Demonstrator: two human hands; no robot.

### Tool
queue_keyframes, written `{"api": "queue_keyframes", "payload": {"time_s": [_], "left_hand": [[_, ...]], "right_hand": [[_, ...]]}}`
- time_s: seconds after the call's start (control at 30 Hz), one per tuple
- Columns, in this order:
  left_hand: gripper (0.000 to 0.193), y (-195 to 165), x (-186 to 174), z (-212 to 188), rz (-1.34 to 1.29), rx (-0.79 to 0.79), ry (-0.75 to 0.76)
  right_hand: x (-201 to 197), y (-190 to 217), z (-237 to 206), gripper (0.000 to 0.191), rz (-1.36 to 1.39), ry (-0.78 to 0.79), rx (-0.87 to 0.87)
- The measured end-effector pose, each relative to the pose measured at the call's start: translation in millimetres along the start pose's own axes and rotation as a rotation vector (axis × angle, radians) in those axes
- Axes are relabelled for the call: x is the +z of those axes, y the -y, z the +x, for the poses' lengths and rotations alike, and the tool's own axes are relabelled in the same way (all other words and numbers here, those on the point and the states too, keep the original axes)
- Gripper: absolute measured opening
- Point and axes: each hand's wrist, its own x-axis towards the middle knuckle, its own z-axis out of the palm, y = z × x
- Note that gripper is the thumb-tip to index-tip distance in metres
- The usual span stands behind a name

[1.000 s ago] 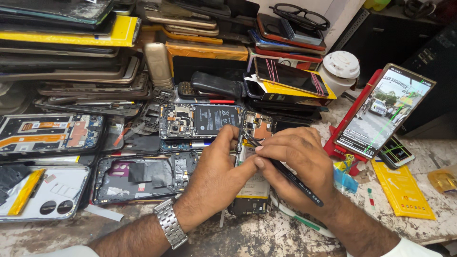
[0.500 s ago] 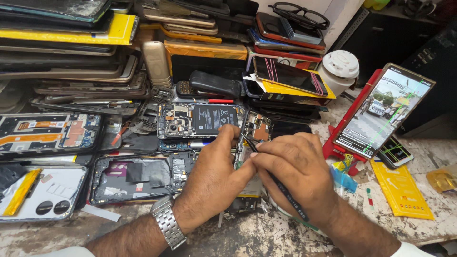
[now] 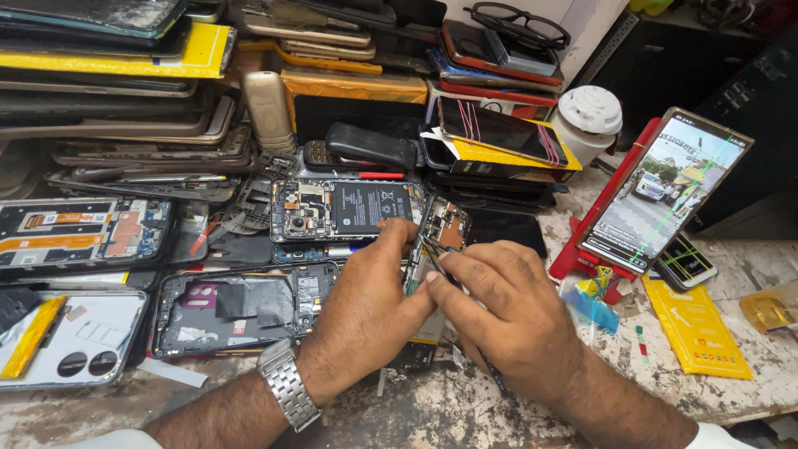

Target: The person holds a disassembled smartphone and uses tweezers to adjust small internal components near the top of the device. They briefly interact with a nearby phone on a stand, then continue manipulating the internal parts of the disassembled phone.

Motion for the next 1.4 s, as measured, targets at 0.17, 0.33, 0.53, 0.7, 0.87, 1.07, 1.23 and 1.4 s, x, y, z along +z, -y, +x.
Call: {"api": "queue_keyframes", "payload": {"time_s": [0.17, 0.33, 0.53, 0.7, 0.87, 1.07, 1.23, 1.4], "left_hand": [[0.054, -5.2, -4.8, 1.3, 0.020, -0.028, 0.053], [0.054, -7.6, -4.1, -2.5, -0.001, -0.011, 0.068], [0.051, -7.7, -0.5, -6.8, -0.002, 0.023, 0.036], [0.049, -11.2, -3.0, -4.6, 0.014, 0.039, 0.061], [0.051, -15.8, -4.3, -5.6, 0.029, -0.068, 0.110], [0.049, -15.2, -3.5, -6.4, 0.030, 0.030, 0.068], [0.057, -19.3, -3.9, -3.4, 0.086, -0.088, 0.172], [0.056, -18.0, -3.3, -2.5, 0.066, -0.057, 0.161]], "right_hand": [[4.7, -3.6, 3.5, 0.034, 0.150, -0.061, 0.157], [5.5, -5.6, -0.6, 0.032, 0.220, -0.056, 0.265], [16.5, -9.6, -8.1, 0.023, 0.503, -0.214, 0.460], [17.3, -16.5, -10.6, 0.020, 0.646, -0.204, 0.563], [16.5, -7.6, -8.3, 0.029, 0.273, -0.189, 0.214], [12.6, -1.6, -1.8, 0.029, 0.106, -0.123, 0.072], [5.0, 3.1, -3.3, 0.029, 0.026, -0.004, 0.065], [5.2, 5.7, -2.7, 0.025, -0.025, 0.004, 0.035]]}}
